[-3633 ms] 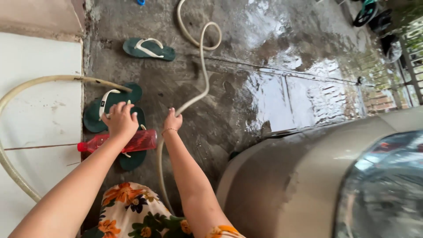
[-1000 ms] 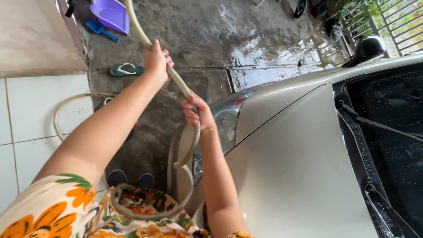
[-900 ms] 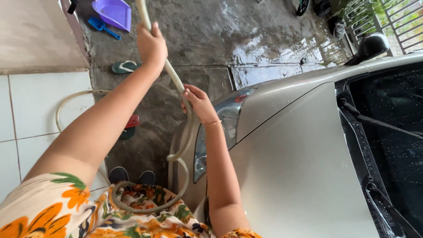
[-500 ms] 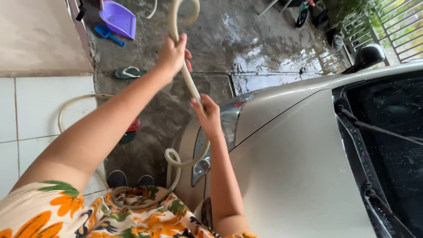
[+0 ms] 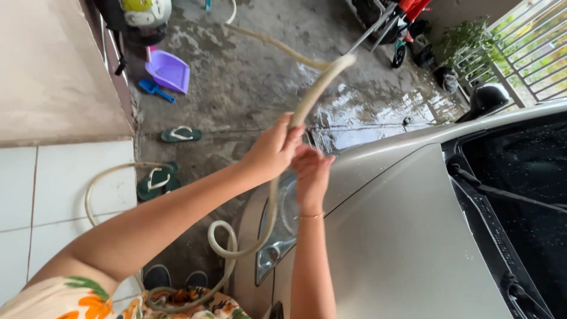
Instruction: The recorder is washing a car using a hose and soap.
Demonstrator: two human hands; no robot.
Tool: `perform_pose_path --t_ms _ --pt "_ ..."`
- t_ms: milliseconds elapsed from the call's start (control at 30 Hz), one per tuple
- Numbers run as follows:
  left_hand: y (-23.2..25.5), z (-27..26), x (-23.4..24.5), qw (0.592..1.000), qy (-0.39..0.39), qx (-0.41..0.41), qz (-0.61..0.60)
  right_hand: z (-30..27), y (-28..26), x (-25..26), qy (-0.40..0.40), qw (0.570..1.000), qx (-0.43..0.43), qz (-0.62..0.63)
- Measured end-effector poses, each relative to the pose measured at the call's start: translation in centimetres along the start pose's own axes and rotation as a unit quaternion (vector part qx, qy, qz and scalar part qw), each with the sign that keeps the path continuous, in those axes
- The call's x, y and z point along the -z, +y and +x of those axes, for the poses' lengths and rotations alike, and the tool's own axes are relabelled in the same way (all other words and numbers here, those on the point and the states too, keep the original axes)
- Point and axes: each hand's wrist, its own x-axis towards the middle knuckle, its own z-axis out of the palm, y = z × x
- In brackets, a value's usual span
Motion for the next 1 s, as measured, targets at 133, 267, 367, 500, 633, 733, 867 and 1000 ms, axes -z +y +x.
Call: perform_pose_path --t_ms 133,267,367,500,633,733,867,1000 --pt "-5.2 -2.6 0.6 0.993 0.008 0.052 0.109 6.7 -6.9 -4.6 0.090 0.995 -0.033 0.008" --pt "-9.5 -7.4 -0.1 0.986 -0.036 0.055 0.156 11.2 -2.1 -4.5 0.117 0.981 -0.151 0.036" --pt "-9.7 -8.9 0.8 0.963 -0.080 0.185 0.180 12.2 6.3 -1.4 0.116 0.963 -0.232 0.076" --pt "-17.2 -13.2 0.7 0.977 -0.076 0.191 0.053 9.0 4.5 -3.0 0.045 0.945 -0.267 0.183" --pt "-20.7 -14.7 2.3 0.969 -0.122 0.214 0.032 7.2 -2.6 -6.5 -0.067 0.939 -0.216 0.257" --pt "-21.5 -12.8 4.1 0.944 -0.157 0.204 0.208 8.4 -1.5 -2.5 -0.099 0.933 -0.153 0.309" --pt "-17.3 -9.4 3.7 0.956 -0.074 0.092 0.268 11.9 -1.6 0.6 -0.076 0.934 -0.080 0.340" --pt "-14.8 -4.3 2.5 0.928 0.030 0.160 0.334 12.1 -3.4 0.1 0.075 0.963 -0.127 0.224"
